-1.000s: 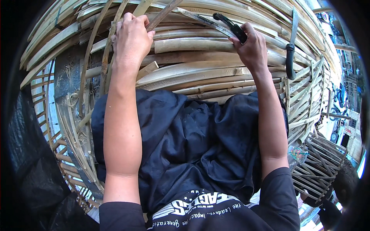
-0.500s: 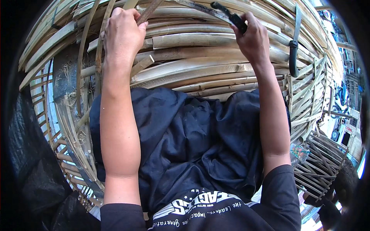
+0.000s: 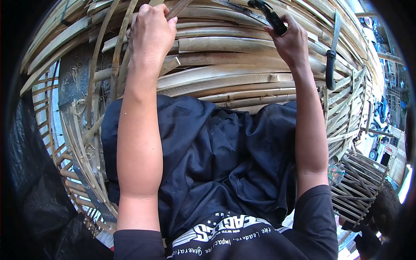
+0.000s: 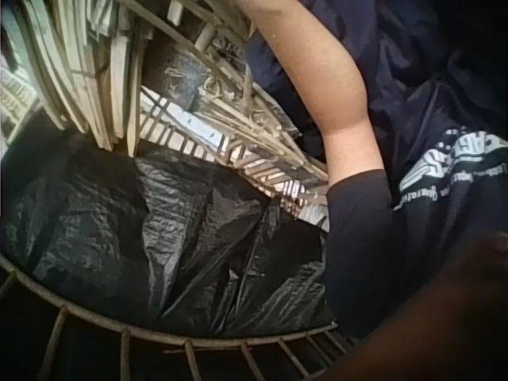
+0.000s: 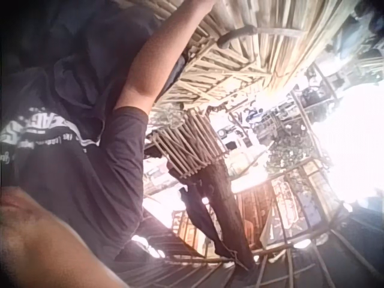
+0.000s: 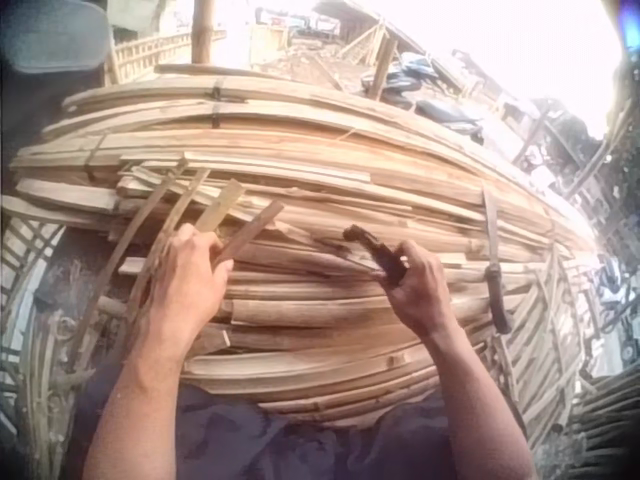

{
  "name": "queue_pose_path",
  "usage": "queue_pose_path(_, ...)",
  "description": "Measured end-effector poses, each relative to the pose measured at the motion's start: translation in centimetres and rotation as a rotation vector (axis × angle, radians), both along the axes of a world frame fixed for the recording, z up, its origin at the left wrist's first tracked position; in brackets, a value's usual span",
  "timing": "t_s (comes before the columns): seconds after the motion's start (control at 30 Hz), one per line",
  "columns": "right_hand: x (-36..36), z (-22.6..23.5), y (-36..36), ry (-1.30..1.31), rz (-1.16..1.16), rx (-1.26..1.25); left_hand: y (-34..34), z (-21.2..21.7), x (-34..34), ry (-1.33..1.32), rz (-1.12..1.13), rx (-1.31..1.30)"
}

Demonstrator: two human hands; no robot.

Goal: The person weaves thin bamboo strips onto a circular bamboo frame, using a multi-tool hammer to secure or adjust the strips and a knife to trim them.

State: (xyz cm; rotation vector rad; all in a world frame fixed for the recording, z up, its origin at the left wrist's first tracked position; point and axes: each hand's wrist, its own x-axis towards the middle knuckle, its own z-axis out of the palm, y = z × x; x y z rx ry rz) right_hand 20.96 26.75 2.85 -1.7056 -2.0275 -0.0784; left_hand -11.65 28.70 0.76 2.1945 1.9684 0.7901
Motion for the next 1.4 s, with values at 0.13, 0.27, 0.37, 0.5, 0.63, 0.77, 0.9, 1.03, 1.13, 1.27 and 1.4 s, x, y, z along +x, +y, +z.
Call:
queue_pose_path(0.13,-1.0,1.5,-2.5,0.182,-0.098,0.034,-0.2,0.3,0.4,0.019,0.033,-0.018)
queue_pose_path(0.27,-2.1,2.9,-4.9,0.553,-0.228,0.034,-0.4,0.0,0.3,0.014,0.028,0.012)
queue_pose_path(0.37,-2.1,1.5,-5.9,0.46,-0.193,0.203,0.1,-0.3,0.2,-0.019,0.007,0.025)
queue_pose_path(0.5,-3.8,0.5,-5.6,0.105,-0.353,-0.227,-0.1,-0.2,0.4,-0.02,0.014,0.011)
queue_pose_path(0.63,-3.9,-0.2,-5.4,0.137,-0.354,-0.201,-0.2,-0.2,0.7,0.001,-0.004,0.036)
queue_pose_path(0.77,-3.8,-1.3,-5.5,0.185,-0.332,-0.124,-0.5,-0.2,1.0,-0.001,0.019,0.031)
queue_pose_path(0.9,-3.9,-1.6,-5.6,0.206,-0.326,-0.107,-0.5,-0.2,0.9,-0.022,0.003,-0.003)
queue_pose_path(1.03,-4.1,-1.7,-5.9,0.216,-0.334,-0.109,-0.7,0.5,1.1,-0.012,0.025,-0.048)
queue_pose_path(1.13,-4.2,-1.5,-6.0,0.231,-0.333,-0.105,-1.1,1.1,1.4,-0.028,0.038,-0.089)
queue_pose_path(1.27,-4.5,-1.5,-6.0,0.238,-0.339,-0.086,-1.1,1.2,1.5,-0.052,0.045,-0.083)
queue_pose_path(1.4,-3.9,-1.7,-6.0,0.262,-0.319,-0.098,-0.4,0.3,0.8,-0.09,0.009,-0.072)
